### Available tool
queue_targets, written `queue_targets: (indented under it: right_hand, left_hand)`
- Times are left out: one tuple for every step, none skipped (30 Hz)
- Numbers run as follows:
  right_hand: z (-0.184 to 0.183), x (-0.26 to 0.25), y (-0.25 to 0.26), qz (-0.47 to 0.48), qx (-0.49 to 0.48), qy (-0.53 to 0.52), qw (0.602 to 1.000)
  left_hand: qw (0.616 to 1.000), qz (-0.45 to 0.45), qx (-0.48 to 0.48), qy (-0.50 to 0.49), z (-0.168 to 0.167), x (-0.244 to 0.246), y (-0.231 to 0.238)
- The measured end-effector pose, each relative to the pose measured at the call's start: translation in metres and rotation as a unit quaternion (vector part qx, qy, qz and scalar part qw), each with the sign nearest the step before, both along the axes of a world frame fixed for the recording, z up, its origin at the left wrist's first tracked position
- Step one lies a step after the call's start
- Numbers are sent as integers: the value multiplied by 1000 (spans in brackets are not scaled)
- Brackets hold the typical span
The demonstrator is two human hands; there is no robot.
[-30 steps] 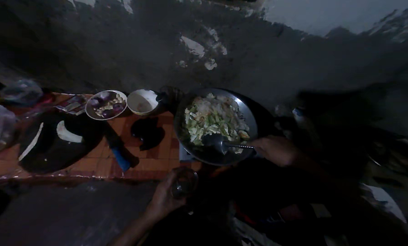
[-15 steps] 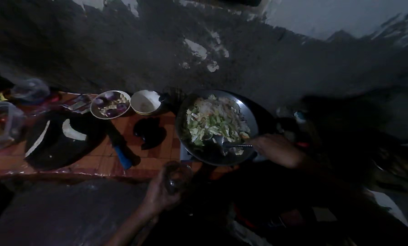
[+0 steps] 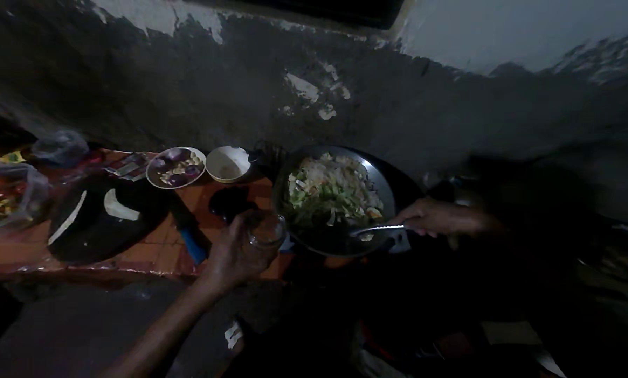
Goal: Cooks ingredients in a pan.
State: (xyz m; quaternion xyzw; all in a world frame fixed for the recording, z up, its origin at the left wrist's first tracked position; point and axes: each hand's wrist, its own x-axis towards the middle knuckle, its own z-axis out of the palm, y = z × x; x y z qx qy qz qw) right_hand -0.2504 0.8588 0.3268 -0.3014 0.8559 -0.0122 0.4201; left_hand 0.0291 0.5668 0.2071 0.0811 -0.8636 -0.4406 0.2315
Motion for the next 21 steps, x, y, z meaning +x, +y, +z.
queue_targets:
  right_hand:
    - [8, 3, -1, 17, 6, 36, 999]
    - [17, 7, -3, 49, 16, 84, 995]
    - [25, 12, -6, 79, 25, 134, 988]
    - [31, 18, -8, 99, 31, 186, 977]
    - [35, 25, -10, 110, 43, 243, 963]
    - [38, 33, -13, 114, 61, 303, 944]
    - [40, 40, -15, 107, 74, 347, 929]
    - [42, 46, -18, 98, 83, 377, 917]
    - [45, 51, -20, 91, 82, 399, 909]
    - [50, 55, -22, 85, 90, 409, 904]
    - [54, 58, -23, 82, 96, 408, 904]
    - [57, 61, -23, 81, 96, 399, 908]
    - [59, 61, -22, 81, 93, 383, 915]
    - [58, 60, -20, 81, 87, 356, 927]
    - [53, 57, -16, 88, 69, 329, 938]
    - [47, 54, -14, 96, 55, 295, 949]
    - [39, 51, -13, 106, 47, 256, 960]
    - [31, 49, -14, 106, 42, 212, 971]
    - [21, 47, -15, 101, 32, 173, 979]
    - [11, 46, -15, 96, 13, 151, 984]
    - [2, 44, -15, 98, 3, 138, 986]
  left_hand:
    - [1000, 0, -5, 0, 2, -2, -1]
    - [1000, 1, -8, 4, 2, -3, -1]
    - [1000, 1, -10, 9, 2, -4, -1]
    - [1000, 2, -11, 14, 1, -4, -2]
    - [1000, 3, -12, 16, -1, -3, -2]
    - [1000, 4, -13, 20, -2, -3, -4]
    - [1000, 3, -11, 21, -4, -1, -5]
    - [1000, 4, -8, 18, -6, 1, -7]
    - [1000, 5, -5, 9, -7, 3, -8]
    - [1000, 10, -9, 5, -9, 5, -10]
    - [1000, 16, -15, 3, -10, 7, -12]
    - [1000, 21, -18, -1, -11, 9, -13]
    - [999, 26, -22, -2, -13, 11, -14]
    - [999, 26, -24, -2, -14, 13, -15]
    - [999, 25, -26, -3, -15, 14, -15]
    - [999, 25, -26, -7, -16, 16, -15]
    - [999, 26, -24, -12, -16, 17, -14]
    - [999, 28, -20, -22, -16, 19, -13]
    - [999, 30, -18, -30, -17, 20, -12]
    - [999, 29, -13, -32, -18, 21, -10]
    - [999, 26, -8, -34, -19, 22, -9]
